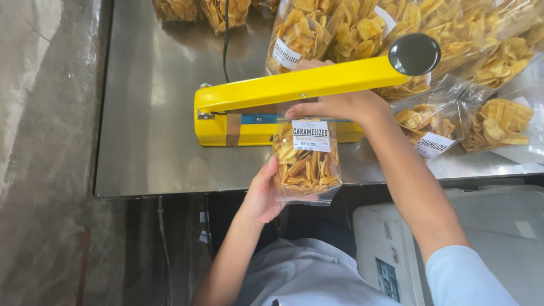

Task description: The person repeatedly picks up clear plastic bags filled with caramelized banana chips, places them under a yellow heat sealer, and seals the top edge. Sealed bags are then set aside on the stainless steel table.

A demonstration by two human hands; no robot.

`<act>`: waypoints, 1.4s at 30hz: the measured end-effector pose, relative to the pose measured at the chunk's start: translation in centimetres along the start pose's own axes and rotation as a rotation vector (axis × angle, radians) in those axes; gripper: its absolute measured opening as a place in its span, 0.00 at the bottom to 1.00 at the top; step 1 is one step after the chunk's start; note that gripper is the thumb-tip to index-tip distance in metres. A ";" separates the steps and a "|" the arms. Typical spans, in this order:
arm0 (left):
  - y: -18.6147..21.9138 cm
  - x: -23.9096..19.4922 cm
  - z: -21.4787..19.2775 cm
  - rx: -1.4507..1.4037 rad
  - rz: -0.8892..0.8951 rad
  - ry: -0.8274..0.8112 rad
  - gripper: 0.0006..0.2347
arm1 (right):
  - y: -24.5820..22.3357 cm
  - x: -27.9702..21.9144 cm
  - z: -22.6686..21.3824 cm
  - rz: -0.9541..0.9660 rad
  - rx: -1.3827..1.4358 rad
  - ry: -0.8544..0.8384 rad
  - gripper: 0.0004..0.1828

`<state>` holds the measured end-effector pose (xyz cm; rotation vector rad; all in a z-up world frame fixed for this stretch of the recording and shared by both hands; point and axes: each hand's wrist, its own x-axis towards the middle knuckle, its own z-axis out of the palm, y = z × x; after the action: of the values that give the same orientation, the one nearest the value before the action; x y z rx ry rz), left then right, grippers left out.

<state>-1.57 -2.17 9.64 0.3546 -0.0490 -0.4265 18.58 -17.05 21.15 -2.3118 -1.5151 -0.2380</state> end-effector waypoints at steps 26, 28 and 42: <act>-0.7 0.4 -1.6 -0.098 -0.013 0.063 0.36 | 3.4 -1.1 -7.0 0.624 0.379 -0.515 0.15; -0.9 0.6 -2.7 -0.109 -0.033 0.063 0.37 | 3.4 -1.3 -7.2 0.628 0.376 -0.478 0.13; -1.8 1.3 -7.6 -0.147 -0.158 0.012 0.41 | 3.7 -1.0 -7.4 0.663 0.358 -0.452 0.11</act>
<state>-0.21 -1.75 1.82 0.2171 0.0220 -0.5813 21.96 -22.11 26.80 -2.4951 -0.7696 0.7054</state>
